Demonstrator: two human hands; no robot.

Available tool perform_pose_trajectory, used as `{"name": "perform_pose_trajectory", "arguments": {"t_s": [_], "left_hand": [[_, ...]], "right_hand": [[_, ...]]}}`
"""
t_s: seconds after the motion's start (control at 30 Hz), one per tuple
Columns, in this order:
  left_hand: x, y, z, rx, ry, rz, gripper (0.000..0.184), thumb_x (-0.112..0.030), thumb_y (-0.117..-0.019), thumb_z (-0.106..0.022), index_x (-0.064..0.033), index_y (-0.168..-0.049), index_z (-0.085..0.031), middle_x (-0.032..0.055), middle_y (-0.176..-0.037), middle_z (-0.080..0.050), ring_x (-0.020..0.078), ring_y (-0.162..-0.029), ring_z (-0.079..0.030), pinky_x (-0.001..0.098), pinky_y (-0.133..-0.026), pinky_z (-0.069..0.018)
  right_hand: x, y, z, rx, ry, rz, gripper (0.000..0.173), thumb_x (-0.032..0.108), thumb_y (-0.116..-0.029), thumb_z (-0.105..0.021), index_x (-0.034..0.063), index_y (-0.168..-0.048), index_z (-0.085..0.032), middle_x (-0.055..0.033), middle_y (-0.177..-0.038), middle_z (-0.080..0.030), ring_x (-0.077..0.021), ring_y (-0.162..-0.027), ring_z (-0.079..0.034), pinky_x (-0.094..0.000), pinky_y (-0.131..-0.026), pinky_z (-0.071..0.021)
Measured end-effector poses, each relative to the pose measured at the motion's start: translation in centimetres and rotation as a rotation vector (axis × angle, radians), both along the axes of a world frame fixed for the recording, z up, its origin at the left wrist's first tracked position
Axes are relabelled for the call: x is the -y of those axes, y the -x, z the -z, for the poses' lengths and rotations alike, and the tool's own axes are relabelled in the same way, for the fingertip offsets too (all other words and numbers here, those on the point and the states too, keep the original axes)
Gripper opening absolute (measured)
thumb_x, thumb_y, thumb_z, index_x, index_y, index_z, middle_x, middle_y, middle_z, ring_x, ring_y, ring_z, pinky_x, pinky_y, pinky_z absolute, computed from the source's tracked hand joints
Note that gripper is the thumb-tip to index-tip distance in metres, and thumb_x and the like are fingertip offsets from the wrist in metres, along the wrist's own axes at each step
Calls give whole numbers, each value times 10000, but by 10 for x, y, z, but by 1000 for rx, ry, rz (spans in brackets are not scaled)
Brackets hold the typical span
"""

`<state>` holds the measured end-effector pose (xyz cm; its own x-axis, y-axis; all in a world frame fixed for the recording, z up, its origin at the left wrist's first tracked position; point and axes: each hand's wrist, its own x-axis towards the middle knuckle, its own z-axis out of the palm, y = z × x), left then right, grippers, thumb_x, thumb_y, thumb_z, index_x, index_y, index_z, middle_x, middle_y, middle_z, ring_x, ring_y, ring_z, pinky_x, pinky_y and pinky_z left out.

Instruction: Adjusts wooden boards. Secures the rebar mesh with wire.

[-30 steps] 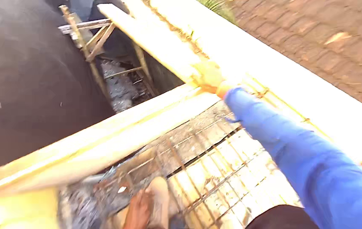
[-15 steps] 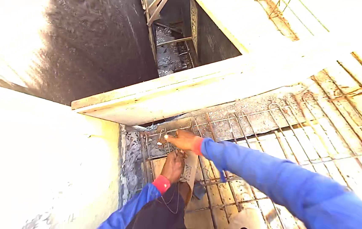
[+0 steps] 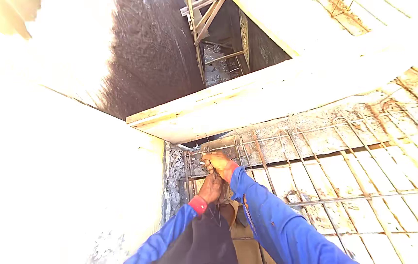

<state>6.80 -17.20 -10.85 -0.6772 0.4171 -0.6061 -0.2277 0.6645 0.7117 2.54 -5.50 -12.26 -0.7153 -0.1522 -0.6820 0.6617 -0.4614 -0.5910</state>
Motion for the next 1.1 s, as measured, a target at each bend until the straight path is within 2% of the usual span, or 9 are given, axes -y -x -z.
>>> {"name": "perform_pose_trajectory", "arguments": {"t_s": [0.23, 0.3, 0.37, 0.53, 0.67, 0.8, 1.0, 1.07, 1.1], "left_hand": [[-31, -21, -58, -95, 332, 91, 337, -166, -1119, -391, 61, -1198, -626, 187, -1012, -665, 238, -916, -639, 419, -877, -517], [-36, -17, -66, -86, 438, 193, 334, -179, -1119, -394, 53, -1158, -631, 204, -996, -657, 292, -894, -642, 477, -848, -516], [-38, -16, -61, -92, 488, 255, 290, -173, -1099, -432, 38, -1090, -630, 191, -909, -639, 295, -763, -639, 486, -736, -541], [-23, -25, -31, -160, 523, 265, 350, -222, -1067, -444, 27, -1243, -616, 230, -1175, -679, 341, -1145, -662, 534, -1011, -504], [-8, -28, -8, -145, 475, 233, 320, -183, -1049, -457, 34, -1218, -619, 225, -1095, -696, 337, -1070, -687, 526, -962, -530], [9, -28, 6, -105, 324, 178, 360, -187, -1067, -389, 26, -1260, -606, 183, -1073, -703, 277, -1040, -696, 462, -969, -540], [38, -17, -2, 101, 102, 180, 385, -294, -1091, -355, -23, -1140, -624, 93, -869, -649, 210, -787, -663, 428, -784, -572], [47, -5, -8, 255, -40, 210, 346, -309, -1076, -430, -34, -1211, -592, 72, -921, -680, 178, -793, -689, 404, -765, -604], [53, 4, -12, 340, -113, 214, 375, -327, -1067, -490, -37, -1294, -561, 69, -1043, -695, 164, -914, -691, 391, -858, -588]], "right_hand": [[2, -4, -4, -94, -291, -219, 326, 236, -1102, -411, 34, -1149, -662, -52, -800, -544, -141, -626, -476, -327, -599, -436], [0, -2, -8, -78, -304, -219, 310, 227, -1097, -416, 37, -1117, -660, -32, -767, -518, -130, -600, -462, -313, -573, -425], [-1, -5, -11, -81, -353, -217, 309, 227, -1093, -420, 36, -1108, -662, -60, -812, -555, -161, -654, -502, -356, -624, -452], [8, -24, -1, -133, -366, -126, 404, 320, -1117, -372, 33, -1249, -624, -194, -1006, -641, -304, -832, -616, -505, -742, -513], [18, -21, 24, -115, -271, -39, 373, 320, -1124, -349, 62, -1205, -607, -54, -777, -522, -170, -614, -495, -361, -592, -455], [21, -29, 27, -94, -139, 128, 268, 266, -1108, -422, 95, -1248, -574, -22, -710, -493, -130, -559, -465, -308, -539, -431], [27, -29, 11, 17, 73, 192, 211, 228, -1108, -431, 94, -1177, -579, 24, -646, -398, -75, -482, -374, -238, -444, -348], [23, -27, 9, 22, 27, 139, 231, 251, -1108, -429, 100, -1166, -594, 36, -644, -392, -70, -491, -367, -239, -453, -346], [18, -28, 10, 19, -20, 95, 255, 266, -1104, -434, 103, -1179, -614, 32, -650, -402, -79, -503, -375, -253, -467, -357]]}}
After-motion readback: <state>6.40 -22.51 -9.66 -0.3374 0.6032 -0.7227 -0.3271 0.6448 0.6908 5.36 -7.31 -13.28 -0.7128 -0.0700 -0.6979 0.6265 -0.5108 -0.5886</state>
